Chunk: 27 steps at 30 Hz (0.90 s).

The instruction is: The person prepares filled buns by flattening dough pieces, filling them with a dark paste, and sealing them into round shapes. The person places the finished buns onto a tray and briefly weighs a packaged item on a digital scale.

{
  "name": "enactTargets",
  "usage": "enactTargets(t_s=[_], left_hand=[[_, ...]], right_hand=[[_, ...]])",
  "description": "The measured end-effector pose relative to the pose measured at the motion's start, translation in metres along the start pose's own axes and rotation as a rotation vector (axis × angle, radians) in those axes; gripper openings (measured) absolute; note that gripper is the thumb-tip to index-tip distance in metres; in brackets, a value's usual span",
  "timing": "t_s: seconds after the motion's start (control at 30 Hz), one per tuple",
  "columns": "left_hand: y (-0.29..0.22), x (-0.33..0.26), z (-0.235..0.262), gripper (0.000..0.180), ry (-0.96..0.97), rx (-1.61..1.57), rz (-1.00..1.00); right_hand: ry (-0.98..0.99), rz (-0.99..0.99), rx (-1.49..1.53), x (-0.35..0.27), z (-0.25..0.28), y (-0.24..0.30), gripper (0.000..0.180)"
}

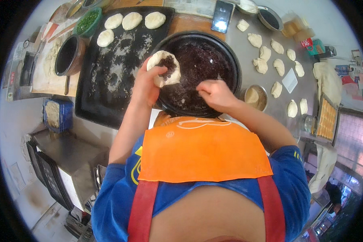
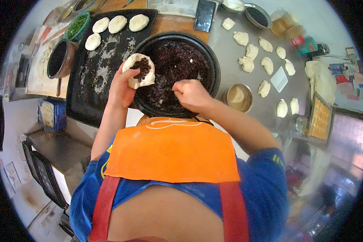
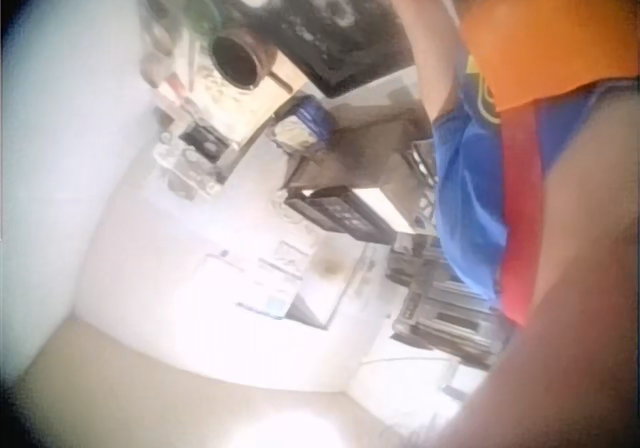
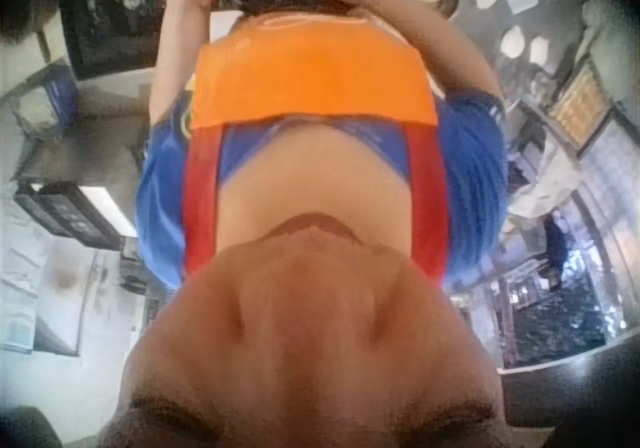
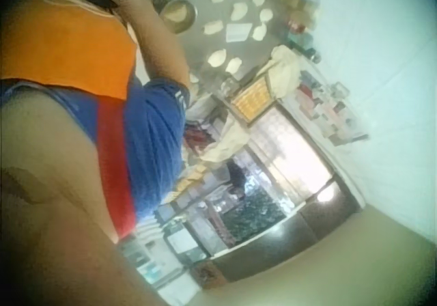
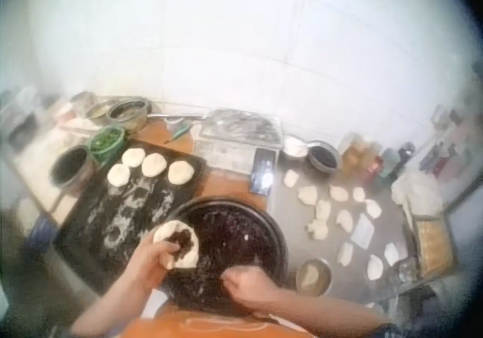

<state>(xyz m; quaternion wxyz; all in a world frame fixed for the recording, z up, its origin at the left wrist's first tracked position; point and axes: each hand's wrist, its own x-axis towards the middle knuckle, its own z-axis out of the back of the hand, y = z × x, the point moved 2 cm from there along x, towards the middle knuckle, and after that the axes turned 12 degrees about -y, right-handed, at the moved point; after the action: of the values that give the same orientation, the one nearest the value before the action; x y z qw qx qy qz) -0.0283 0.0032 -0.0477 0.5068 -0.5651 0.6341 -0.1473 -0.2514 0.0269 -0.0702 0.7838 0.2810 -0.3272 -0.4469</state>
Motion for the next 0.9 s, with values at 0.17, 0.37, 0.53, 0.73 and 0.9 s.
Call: enactTargets(t_s=[0.17, 0.37, 0.53, 0.73, 0.9], left_hand=[[0.0, 0.006, -0.004, 0.049, 0.073, 0.011, 0.011], [0.004, 0.022, 0.034, 0.048, 0.185, 0.175, 0.024], [0.014, 0.063, 0.014, 0.046, 0.186, 0.185, 0.042], [-0.011, 0.013, -0.014, 0.035, 0.237, 0.374, 0.034], [0.012, 0.021, 0.036, 0.036, 0.232, 0.252, 0.243]], right_hand=[[0.148, -0.624, 0.277, -0.002, 0.004, -0.006, 0.016], [0.385, 0.133, -0.101, 0.011, -0.042, -0.023, 0.016], [0.152, -0.848, 0.646, 0.01, -0.018, -0.055, 0.008], [-0.081, -0.856, 0.921, -0.002, 0.012, -0.035, 0.013], [-0.257, -0.824, 1.025, -0.016, 0.003, 0.001, 0.017]])
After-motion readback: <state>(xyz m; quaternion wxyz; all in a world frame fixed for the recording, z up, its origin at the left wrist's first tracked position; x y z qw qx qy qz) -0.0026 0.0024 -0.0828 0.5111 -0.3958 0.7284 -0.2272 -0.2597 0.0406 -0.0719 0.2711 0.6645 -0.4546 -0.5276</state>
